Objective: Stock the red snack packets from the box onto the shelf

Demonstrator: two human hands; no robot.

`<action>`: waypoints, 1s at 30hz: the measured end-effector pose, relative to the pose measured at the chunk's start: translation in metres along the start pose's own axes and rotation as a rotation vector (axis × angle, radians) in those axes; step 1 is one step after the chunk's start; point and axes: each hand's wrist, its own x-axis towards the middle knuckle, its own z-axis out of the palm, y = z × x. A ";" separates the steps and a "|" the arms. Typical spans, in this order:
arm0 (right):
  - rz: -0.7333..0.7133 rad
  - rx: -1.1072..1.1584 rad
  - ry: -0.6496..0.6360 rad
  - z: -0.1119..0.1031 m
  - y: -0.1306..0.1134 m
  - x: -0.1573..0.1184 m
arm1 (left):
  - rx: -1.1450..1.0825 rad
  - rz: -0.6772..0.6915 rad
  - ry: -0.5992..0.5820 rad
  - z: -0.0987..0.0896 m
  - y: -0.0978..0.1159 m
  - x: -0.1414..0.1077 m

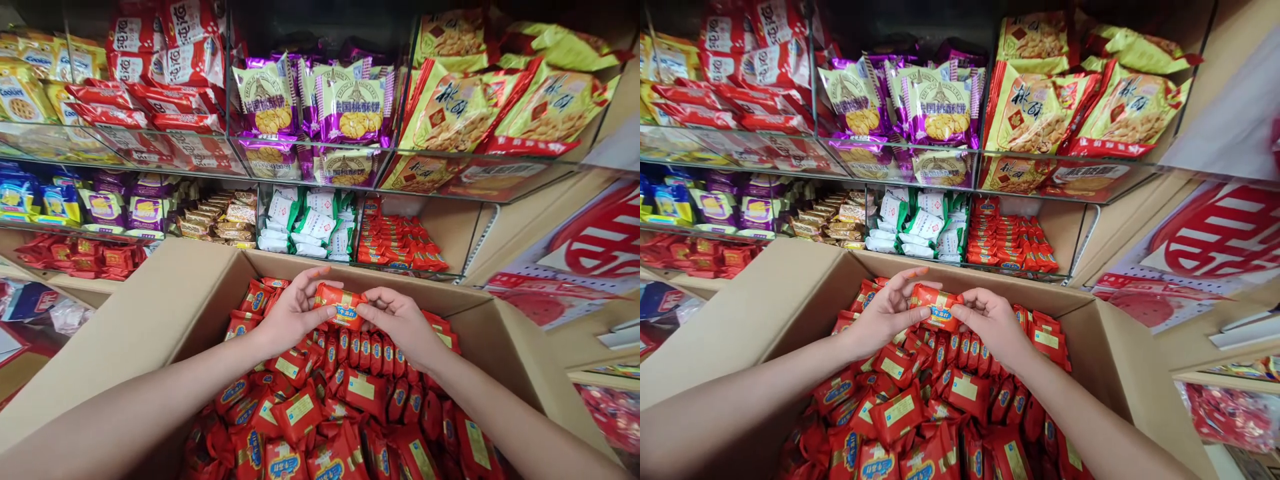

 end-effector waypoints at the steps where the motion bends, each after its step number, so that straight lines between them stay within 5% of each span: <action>1: 0.010 0.050 0.021 0.001 0.000 0.000 | 0.007 0.002 0.008 0.000 0.000 0.000; 6: -0.095 0.048 0.035 -0.002 -0.007 -0.001 | 0.057 0.011 0.059 0.003 0.001 0.000; 9: -0.157 0.038 0.171 -0.024 -0.022 0.011 | 0.092 0.004 0.119 0.003 0.002 0.000; 12: -0.208 -0.026 0.457 -0.060 -0.032 0.047 | 0.127 -0.044 0.129 0.001 0.001 0.001; 16: -0.174 -0.449 0.690 -0.100 -0.031 0.122 | 0.120 -0.075 0.104 0.001 -0.006 0.002; 22: -0.178 -0.719 0.673 -0.100 -0.031 0.205 | 0.163 -0.107 0.076 0.001 -0.016 0.000; 30: -0.112 -0.970 0.562 -0.097 -0.016 0.222 | 0.191 -0.119 0.008 0.003 -0.016 -0.002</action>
